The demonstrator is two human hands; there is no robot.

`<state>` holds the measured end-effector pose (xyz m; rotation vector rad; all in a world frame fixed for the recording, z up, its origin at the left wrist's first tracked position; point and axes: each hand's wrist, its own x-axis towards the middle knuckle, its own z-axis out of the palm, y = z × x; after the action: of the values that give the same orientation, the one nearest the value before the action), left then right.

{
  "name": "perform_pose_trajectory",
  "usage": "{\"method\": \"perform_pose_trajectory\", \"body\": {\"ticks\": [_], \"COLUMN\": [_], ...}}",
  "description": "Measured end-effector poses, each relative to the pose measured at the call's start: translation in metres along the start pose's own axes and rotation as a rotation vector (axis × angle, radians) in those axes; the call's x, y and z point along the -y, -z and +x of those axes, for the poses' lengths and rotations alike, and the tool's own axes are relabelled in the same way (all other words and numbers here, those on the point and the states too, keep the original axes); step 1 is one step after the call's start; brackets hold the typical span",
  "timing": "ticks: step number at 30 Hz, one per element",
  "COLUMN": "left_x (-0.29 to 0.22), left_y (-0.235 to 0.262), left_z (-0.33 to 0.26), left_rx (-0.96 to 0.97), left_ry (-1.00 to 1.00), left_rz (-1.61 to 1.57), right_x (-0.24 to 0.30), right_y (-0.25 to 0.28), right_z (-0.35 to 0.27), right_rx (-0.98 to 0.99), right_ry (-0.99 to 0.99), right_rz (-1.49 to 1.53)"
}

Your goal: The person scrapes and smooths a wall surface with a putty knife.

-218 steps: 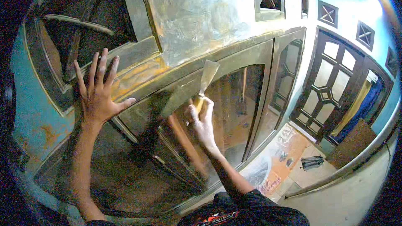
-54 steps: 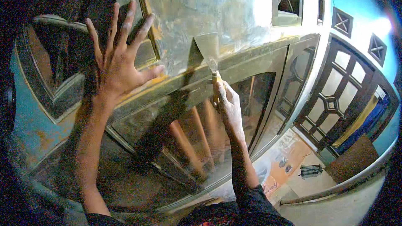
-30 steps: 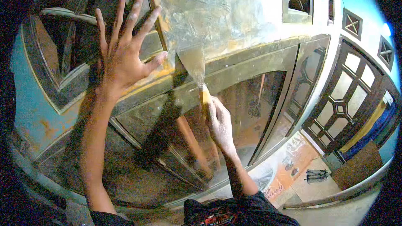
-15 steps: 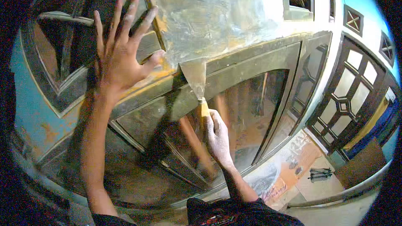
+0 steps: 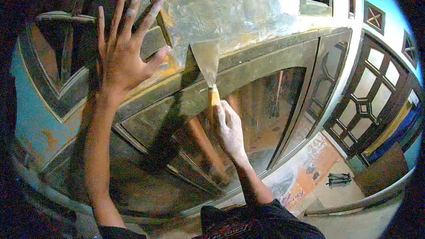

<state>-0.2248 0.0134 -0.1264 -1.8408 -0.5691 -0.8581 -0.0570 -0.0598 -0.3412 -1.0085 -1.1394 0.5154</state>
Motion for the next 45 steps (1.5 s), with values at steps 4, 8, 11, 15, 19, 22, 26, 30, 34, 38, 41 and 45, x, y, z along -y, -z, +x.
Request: {"method": "perform_pose_trajectory", "body": {"ticks": [4,8,11,15,19,22,26,30,34,38,41,45], "left_x": [-0.002,-0.003,-0.005,-0.002,0.001,-0.001,-0.006,-0.005,-0.005,-0.005,-0.003,-0.008], "left_y": [0.005,0.004,0.005,0.001,0.002,0.0,0.006,0.005,0.004,0.002,0.005,0.005], "left_z": [0.002,0.001,0.004,0.003,-0.002,0.0,0.003,0.003,0.005,0.004,0.0,0.006], "left_rx": [0.012,-0.002,-0.031,0.014,0.005,0.012,-0.008,-0.011,-0.031,-0.046,-0.018,-0.029], "left_ry": [-0.002,-0.02,-0.029,-0.004,0.008,0.003,-0.022,-0.02,-0.022,-0.034,-0.025,-0.028], "left_rz": [0.021,0.036,0.022,0.013,-0.016,-0.025,0.022,0.031,0.031,0.025,0.045,0.039], "right_x": [-0.008,-0.007,0.001,-0.001,0.005,0.0,-0.004,-0.018,0.001,-0.017,-0.021,-0.004], "right_y": [-0.001,0.0,0.003,0.004,-0.004,0.001,-0.001,-0.003,0.006,0.003,0.0,-0.001], "right_z": [0.001,-0.019,0.006,0.006,-0.022,-0.006,-0.008,-0.021,0.003,-0.005,-0.021,0.006], "right_rx": [0.02,0.034,-0.009,0.009,0.064,-0.007,0.028,0.022,0.001,0.001,0.037,-0.054], "right_ry": [0.02,-0.129,0.015,0.003,-0.259,-0.044,-0.072,-0.081,-0.049,-0.044,-0.121,0.024], "right_rz": [0.135,0.117,0.037,0.068,0.145,0.119,0.132,0.056,0.082,0.063,0.046,0.094]}}
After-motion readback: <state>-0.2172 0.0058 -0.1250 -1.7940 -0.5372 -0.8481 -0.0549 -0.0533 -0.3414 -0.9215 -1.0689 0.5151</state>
